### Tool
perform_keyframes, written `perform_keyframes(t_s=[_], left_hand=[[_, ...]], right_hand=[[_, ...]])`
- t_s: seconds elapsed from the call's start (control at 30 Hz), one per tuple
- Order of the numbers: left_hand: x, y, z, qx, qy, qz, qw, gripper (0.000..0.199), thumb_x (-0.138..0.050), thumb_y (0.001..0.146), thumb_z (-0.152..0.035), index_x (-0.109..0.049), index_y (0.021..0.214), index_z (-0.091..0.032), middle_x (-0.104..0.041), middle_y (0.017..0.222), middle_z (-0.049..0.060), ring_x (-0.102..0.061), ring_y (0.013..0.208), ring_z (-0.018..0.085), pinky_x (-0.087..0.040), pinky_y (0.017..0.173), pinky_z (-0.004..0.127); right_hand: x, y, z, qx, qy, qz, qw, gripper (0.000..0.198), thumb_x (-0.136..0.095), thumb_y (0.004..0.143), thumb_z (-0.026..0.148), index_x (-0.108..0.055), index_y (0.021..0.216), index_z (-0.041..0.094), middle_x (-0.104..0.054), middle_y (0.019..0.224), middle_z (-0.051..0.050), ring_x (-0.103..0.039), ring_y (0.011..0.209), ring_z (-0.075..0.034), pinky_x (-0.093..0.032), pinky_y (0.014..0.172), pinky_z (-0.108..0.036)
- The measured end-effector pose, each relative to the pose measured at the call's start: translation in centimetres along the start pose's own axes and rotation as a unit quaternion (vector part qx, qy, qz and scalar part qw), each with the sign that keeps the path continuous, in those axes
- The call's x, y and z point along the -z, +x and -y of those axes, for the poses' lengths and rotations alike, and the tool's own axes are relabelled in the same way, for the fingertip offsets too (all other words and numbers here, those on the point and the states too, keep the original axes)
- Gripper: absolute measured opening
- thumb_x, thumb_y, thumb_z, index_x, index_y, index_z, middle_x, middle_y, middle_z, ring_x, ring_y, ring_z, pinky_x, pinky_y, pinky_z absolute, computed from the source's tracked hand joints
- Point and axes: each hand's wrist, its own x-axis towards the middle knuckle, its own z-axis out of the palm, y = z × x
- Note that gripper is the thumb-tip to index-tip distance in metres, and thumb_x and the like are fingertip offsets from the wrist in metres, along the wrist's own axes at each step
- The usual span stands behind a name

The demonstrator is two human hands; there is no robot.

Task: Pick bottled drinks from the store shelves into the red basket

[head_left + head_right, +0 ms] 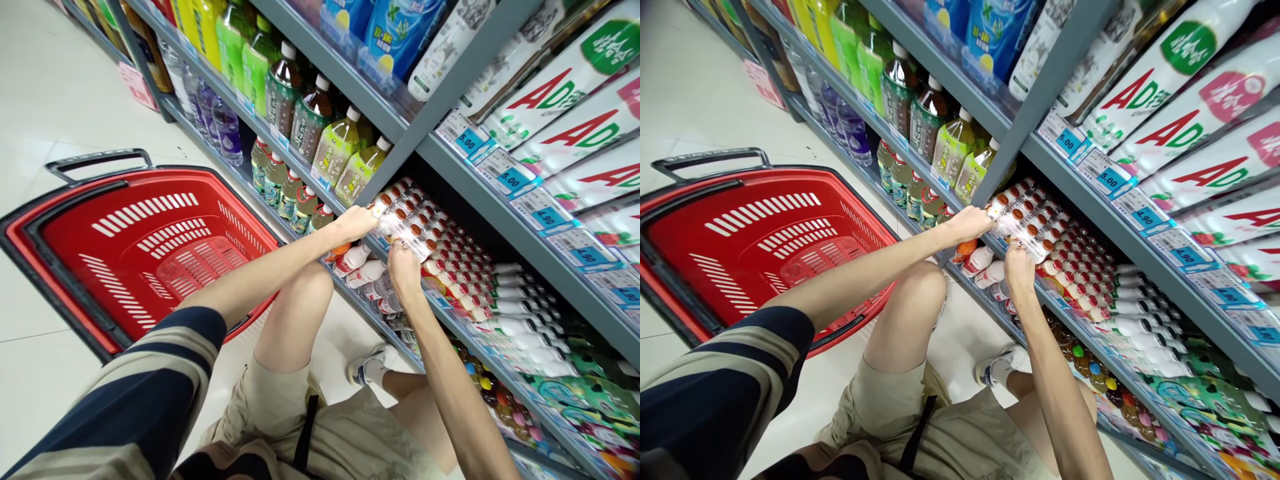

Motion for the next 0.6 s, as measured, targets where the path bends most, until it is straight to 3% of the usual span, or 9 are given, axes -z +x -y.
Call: perform_keyframes(t_s=[0.13,0.33,0.6], left_hand=[[-0.1,0.0,0.0,-0.012,-0.025,0.005,1.0,0.027,-0.051,0.106,-0.022,-0.078,0.109,-0.017,-0.078,0.099,0.013,-0.074,0.099,0.028,-0.04,0.073,0.034],[0.7,0.0,-0.4,0.029,-0.035,0.026,0.999,0.031,-0.051,0.107,-0.028,-0.08,0.106,-0.019,-0.079,0.098,0.013,-0.073,0.097,0.028,-0.042,0.076,0.034],[1.5,0.3,-1.2,0.034,-0.025,0.042,0.998,0.029,-0.051,0.103,-0.013,-0.081,0.103,-0.014,-0.08,0.106,0.017,-0.075,0.107,0.03,-0.048,0.082,0.034]], right_hand=[[0.6,0.2,0.0,0.01,0.015,-0.004,1.0,0.04,-0.029,0.114,0.021,-0.059,0.137,0.007,-0.077,0.102,-0.02,-0.076,0.093,-0.028,-0.052,0.081,-0.034],[-1.1,0.9,0.0,0.014,-0.006,0.005,1.0,0.04,-0.028,0.109,0.009,-0.058,0.133,0.001,-0.076,0.103,-0.025,-0.078,0.094,-0.032,-0.055,0.079,-0.036],[-1.6,1.2,0.0,0.033,-0.029,0.012,0.999,0.042,-0.027,0.104,0.001,-0.054,0.136,-0.003,-0.077,0.098,-0.025,-0.079,0.092,-0.031,-0.056,0.077,-0.034]])
